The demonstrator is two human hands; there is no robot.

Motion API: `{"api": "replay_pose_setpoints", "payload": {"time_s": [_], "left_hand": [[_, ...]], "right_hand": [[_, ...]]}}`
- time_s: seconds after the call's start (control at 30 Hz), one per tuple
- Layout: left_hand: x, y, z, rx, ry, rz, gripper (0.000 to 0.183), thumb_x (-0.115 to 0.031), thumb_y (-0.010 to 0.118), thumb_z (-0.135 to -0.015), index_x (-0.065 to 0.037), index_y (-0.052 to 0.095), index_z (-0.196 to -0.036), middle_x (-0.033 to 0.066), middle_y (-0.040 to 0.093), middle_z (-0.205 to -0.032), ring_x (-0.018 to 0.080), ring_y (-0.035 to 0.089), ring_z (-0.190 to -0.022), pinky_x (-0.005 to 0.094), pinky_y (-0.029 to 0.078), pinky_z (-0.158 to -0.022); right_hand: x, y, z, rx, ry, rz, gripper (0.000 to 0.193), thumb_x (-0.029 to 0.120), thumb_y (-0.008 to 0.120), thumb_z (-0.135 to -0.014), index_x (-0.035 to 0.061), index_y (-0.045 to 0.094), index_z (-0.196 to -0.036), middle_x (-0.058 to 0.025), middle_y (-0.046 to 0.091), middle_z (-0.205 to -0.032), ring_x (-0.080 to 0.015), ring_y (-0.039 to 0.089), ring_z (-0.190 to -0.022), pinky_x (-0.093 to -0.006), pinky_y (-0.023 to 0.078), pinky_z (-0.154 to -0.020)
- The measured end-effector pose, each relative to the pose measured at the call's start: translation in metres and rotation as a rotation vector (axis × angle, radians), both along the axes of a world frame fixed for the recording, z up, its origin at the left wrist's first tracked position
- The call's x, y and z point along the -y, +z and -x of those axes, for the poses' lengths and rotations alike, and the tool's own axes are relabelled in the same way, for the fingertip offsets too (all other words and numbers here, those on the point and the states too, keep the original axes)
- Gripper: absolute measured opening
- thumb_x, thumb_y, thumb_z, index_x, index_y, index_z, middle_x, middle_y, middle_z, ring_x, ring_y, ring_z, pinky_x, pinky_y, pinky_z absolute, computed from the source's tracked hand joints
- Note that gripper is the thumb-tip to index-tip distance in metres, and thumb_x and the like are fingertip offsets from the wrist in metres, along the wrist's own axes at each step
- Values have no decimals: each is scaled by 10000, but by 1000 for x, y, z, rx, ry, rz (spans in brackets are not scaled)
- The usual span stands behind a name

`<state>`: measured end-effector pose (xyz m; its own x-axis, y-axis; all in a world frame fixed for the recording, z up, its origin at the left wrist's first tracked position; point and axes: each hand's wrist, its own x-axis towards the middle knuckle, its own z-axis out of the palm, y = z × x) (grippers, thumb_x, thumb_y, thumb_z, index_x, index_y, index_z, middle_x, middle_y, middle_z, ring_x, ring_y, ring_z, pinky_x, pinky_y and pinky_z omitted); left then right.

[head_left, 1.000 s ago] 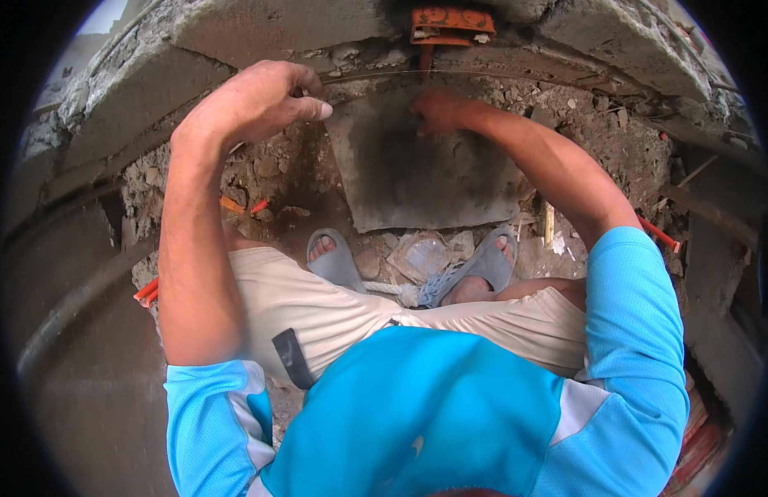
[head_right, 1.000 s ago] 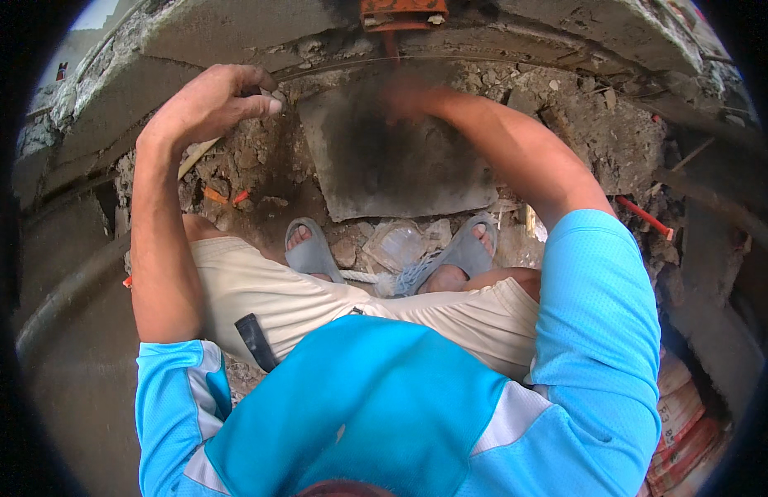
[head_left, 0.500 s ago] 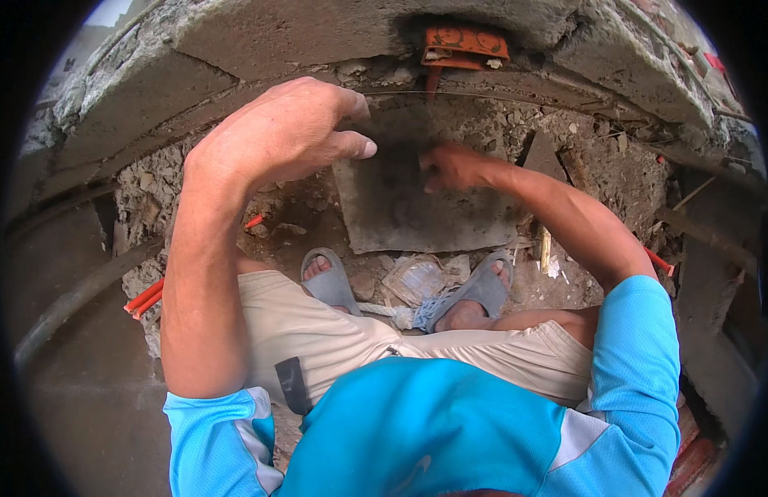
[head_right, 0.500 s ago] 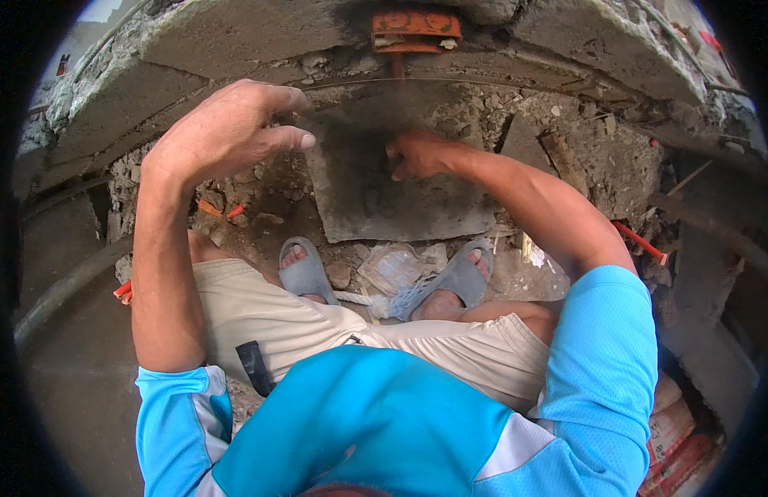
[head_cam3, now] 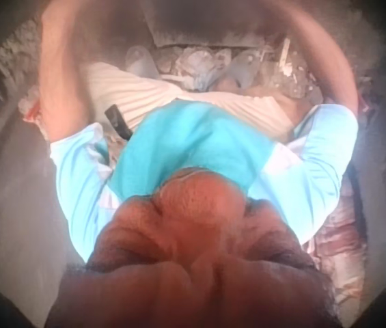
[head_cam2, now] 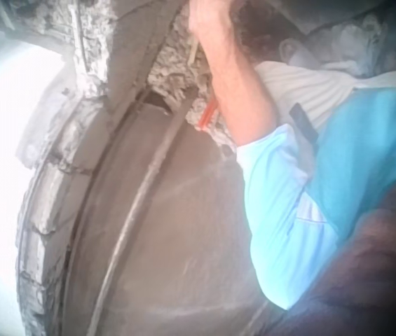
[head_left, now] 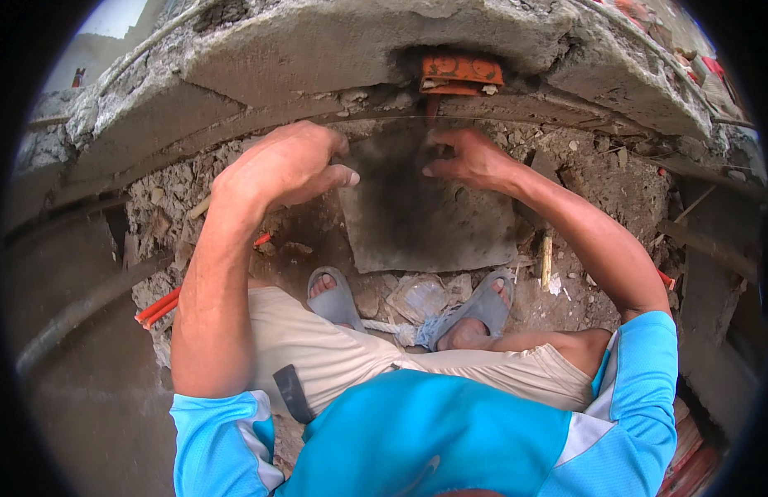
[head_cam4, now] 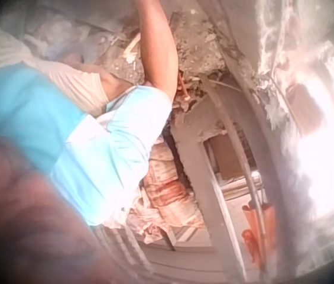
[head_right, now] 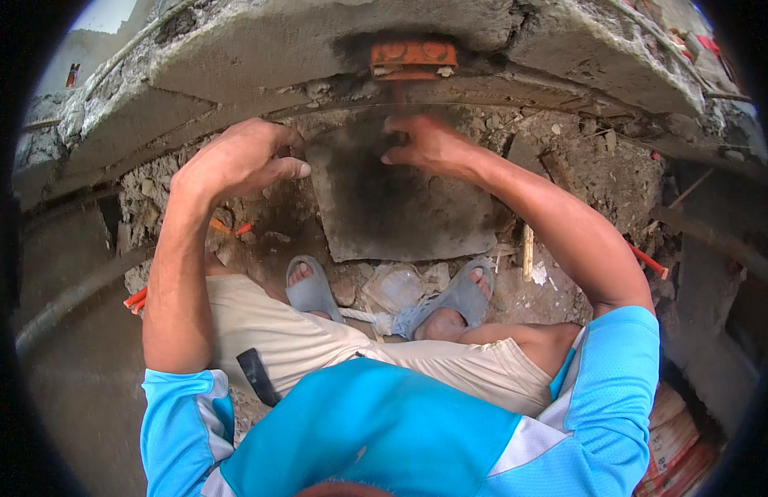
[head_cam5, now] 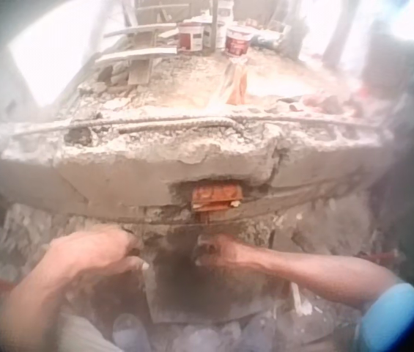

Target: The person sits on the floor and places a brick into a gap in a curved concrete wall. They use their hands to adjust the brick and apply mortar to secure it in place.

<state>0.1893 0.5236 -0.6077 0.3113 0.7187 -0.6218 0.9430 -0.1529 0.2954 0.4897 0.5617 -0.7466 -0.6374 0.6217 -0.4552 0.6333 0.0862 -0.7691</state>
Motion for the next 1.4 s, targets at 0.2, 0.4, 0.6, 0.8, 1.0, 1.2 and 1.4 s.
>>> {"api": "replay_pose_setpoints", "payload": {"time_s": [0.2, 0.4, 0.6, 0.8, 1.0, 1.2, 1.4], "left_hand": [[-6, 0, -10, -17, -17, 44, 410, -376, 766, -999, -25, 774, -1211, 261, 772, -1087, 466, 727, -1060, 530, 571, -920], [-3, 11, -25, 46, -40, 7, 427, -382, 767, -1000, 0, 755, -1190, 276, 764, -1052, 476, 720, -1060, 540, 563, -917], [-2, -2, -9, 86, -36, -71, 446, -388, 774, -992, -1, 748, -1214, 273, 769, -1065, 471, 725, -1067, 541, 562, -923], [-2, -5, -6, 33, 28, 32, 466, -388, 775, -995, -41, 751, -1306, 243, 784, -1153, 442, 733, -1120, 515, 569, -971], [-1, -22, 3, 3, -34, 64, 477, -386, 765, -1004, -19, 741, -1309, 249, 770, -1206, 437, 714, -1187, 511, 557, -1008], [2, -23, -13, 36, -38, 97, 644, -410, 781, -986, -6, 637, -1466, 280, 720, -1344, 445, 685, -1260, 498, 545, -1076], [18, -41, -26, 439, 150, 148, 851, -389, 833, -951, 35, 485, -1601, 278, 660, -1476, 374, 670, -1312, 444, 535, -1118]], "right_hand": [[23, -49, -19, 173, 298, -156, 533, 325, 830, -922, 16, 714, -1341, -246, 751, -1220, -415, 729, -1153, -483, 567, -998], [49, -98, 5, 175, 436, -589, 530, 373, 837, -889, 101, 738, -1332, -192, 760, -1242, -416, 724, -1181, -518, 573, -1041], [66, -149, 61, 374, 501, -499, 502, 274, 778, -909, 16, 683, -1329, -224, 717, -1217, -436, 714, -1153, -566, 598, -967], [57, -139, 63, 365, 506, -404, 472, 244, 728, -885, -10, 691, -1280, -250, 726, -1207, -444, 730, -1101, -543, 601, -957], [39, -83, 34, 239, 308, -190, 570, 276, 745, -875, -39, 674, -1344, -299, 734, -1244, -479, 692, -1224, -543, 554, -1055], [36, -11, 11, 157, 199, -41, 712, 328, 748, -880, -51, 602, -1464, -330, 729, -1242, -492, 698, -1187, -529, 554, -1015], [39, 48, 11, -145, -68, 372, 658, 297, 791, -907, -76, 627, -1424, -176, 758, -989, -237, 729, -836, -376, 584, -752]]}}
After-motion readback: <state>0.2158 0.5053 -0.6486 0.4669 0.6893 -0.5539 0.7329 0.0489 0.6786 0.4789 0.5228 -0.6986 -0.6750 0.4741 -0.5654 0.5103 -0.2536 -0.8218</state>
